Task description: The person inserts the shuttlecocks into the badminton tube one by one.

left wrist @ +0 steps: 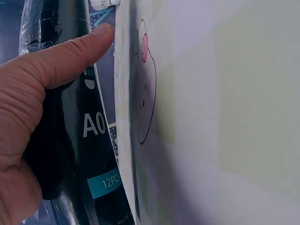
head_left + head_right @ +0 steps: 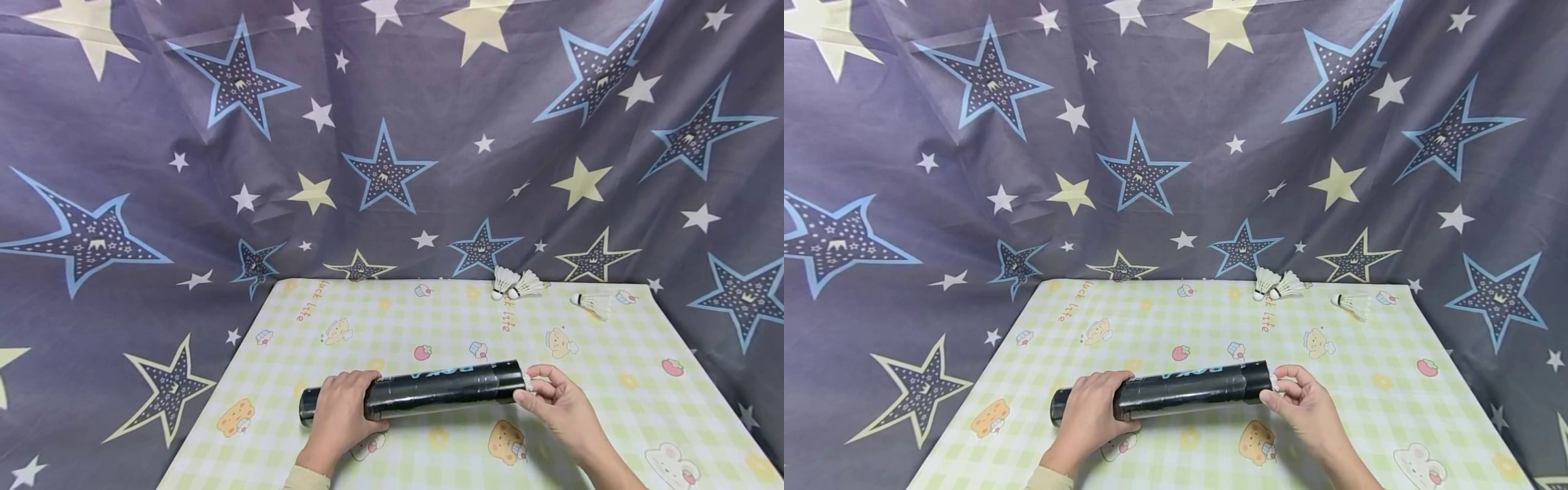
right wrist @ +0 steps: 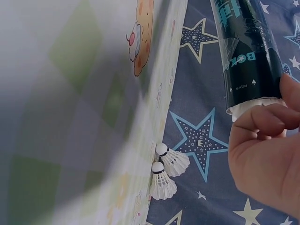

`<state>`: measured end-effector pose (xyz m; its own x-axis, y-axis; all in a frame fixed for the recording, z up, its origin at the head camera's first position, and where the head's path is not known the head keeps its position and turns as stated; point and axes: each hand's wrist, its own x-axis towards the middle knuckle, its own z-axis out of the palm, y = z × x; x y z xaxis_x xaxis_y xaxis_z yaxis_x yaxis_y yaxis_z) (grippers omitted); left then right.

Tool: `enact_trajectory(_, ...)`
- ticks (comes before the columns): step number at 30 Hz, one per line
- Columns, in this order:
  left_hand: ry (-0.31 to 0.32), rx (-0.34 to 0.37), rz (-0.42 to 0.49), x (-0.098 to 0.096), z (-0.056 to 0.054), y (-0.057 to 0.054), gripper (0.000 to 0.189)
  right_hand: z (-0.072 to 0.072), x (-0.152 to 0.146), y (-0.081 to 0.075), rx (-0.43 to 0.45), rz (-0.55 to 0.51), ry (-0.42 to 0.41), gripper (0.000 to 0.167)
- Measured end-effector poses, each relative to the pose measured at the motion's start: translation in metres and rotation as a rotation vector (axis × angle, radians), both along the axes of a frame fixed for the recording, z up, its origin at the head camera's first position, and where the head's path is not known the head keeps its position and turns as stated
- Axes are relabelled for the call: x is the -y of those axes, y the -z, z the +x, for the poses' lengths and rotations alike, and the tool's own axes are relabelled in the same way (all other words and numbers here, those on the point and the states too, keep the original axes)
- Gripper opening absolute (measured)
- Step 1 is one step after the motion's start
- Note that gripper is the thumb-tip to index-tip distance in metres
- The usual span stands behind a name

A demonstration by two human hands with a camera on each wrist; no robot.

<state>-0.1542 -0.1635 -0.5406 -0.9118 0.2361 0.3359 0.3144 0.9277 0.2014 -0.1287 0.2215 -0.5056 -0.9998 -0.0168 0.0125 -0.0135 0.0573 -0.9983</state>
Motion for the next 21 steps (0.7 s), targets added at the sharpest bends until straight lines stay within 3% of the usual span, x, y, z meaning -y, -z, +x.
enact_trajectory(12, -0.002, -0.001, -0.004, 0.001, 0.0008, 0.0013, 0.091, 0.0019, 0.0037, -0.0014, 0.059, 0.029, -0.04, 0.032)
enact_trajectory(21, 0.002, -0.004, 0.003, 0.0012, 0.0015, 0.0022, 0.091, 0.003, 0.0043, 0.0015, 0.05, -0.021, -0.105, 0.026)
